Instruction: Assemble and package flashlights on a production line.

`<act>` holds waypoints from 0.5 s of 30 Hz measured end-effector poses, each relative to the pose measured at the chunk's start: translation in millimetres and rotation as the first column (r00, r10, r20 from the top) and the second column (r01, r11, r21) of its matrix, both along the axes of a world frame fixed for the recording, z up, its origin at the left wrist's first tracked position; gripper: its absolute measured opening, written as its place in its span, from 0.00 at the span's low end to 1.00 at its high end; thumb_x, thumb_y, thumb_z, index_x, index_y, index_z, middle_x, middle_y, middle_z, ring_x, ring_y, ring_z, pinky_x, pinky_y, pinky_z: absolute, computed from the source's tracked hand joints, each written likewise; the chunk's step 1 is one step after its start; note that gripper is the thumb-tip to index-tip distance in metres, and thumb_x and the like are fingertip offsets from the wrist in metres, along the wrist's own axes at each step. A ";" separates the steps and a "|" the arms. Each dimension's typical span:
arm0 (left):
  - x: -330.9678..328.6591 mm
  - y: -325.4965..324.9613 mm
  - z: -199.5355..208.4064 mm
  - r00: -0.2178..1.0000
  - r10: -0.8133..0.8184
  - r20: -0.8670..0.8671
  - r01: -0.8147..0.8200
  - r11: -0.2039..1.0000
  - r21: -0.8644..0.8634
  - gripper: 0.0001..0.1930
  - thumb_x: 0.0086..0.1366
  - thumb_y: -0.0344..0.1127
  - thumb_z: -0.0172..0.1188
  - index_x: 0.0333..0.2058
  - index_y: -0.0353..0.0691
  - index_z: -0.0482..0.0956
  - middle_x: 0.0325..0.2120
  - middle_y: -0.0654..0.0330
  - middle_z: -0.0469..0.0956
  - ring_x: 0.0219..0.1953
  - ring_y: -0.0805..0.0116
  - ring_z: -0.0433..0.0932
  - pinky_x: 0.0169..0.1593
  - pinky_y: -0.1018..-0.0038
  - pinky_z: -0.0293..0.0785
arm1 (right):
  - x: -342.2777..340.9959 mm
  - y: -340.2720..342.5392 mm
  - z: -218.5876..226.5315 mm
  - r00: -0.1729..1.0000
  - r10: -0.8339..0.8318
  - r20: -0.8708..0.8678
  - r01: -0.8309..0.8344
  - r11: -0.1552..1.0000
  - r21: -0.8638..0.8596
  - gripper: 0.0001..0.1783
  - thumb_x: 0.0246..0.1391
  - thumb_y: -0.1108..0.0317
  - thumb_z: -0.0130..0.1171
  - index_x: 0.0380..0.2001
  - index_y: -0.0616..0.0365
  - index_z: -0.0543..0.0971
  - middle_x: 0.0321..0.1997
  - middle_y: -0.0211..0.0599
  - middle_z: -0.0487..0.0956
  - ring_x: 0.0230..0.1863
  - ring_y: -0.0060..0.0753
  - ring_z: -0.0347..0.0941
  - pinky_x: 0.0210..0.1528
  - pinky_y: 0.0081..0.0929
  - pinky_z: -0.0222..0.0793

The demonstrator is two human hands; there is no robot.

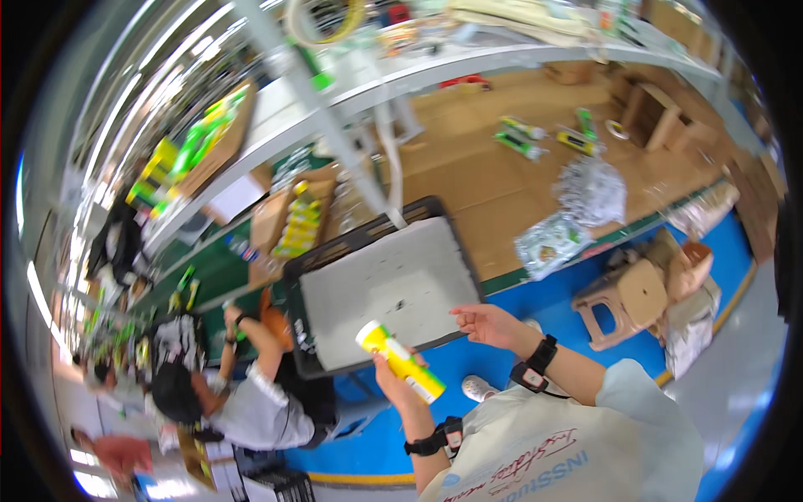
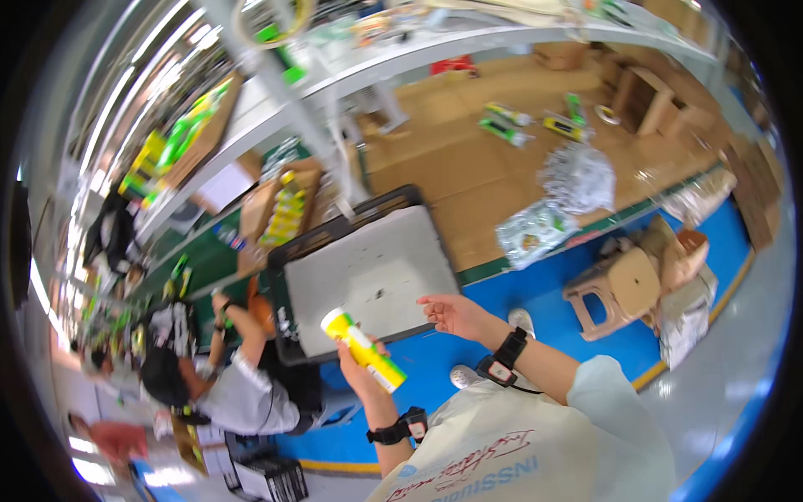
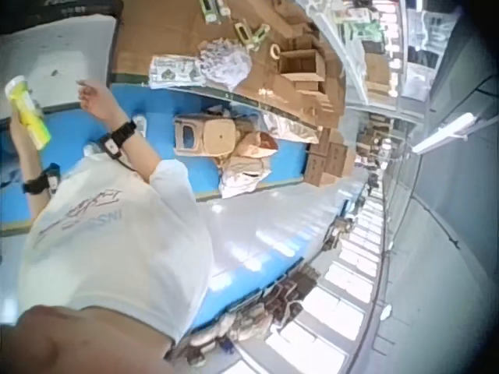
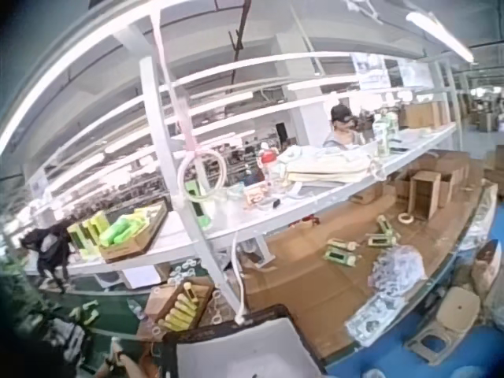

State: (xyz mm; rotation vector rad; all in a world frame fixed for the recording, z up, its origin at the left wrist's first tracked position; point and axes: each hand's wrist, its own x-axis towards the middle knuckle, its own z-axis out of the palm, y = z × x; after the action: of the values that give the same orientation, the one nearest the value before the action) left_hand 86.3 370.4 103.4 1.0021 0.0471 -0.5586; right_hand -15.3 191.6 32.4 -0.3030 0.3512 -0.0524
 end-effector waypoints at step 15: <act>-57.3 -207.2 -116.8 0.883 -0.445 -0.151 0.463 0.766 0.447 0.20 0.65 0.51 0.50 0.34 0.35 0.68 0.19 0.56 0.72 0.17 0.66 0.74 0.21 0.72 0.74 | -191.6 -246.9 -114.7 0.861 -0.445 -0.245 -0.494 -0.622 -0.608 0.32 0.41 0.77 0.54 0.55 0.52 0.67 0.62 0.43 0.63 0.62 0.44 0.60 0.59 0.39 0.58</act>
State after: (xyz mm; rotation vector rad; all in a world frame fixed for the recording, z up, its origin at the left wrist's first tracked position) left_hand 29.0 163.2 -13.4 1.4995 -0.0335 -1.0491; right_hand -206.9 -55.3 -82.3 -2.6885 0.8173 -0.2633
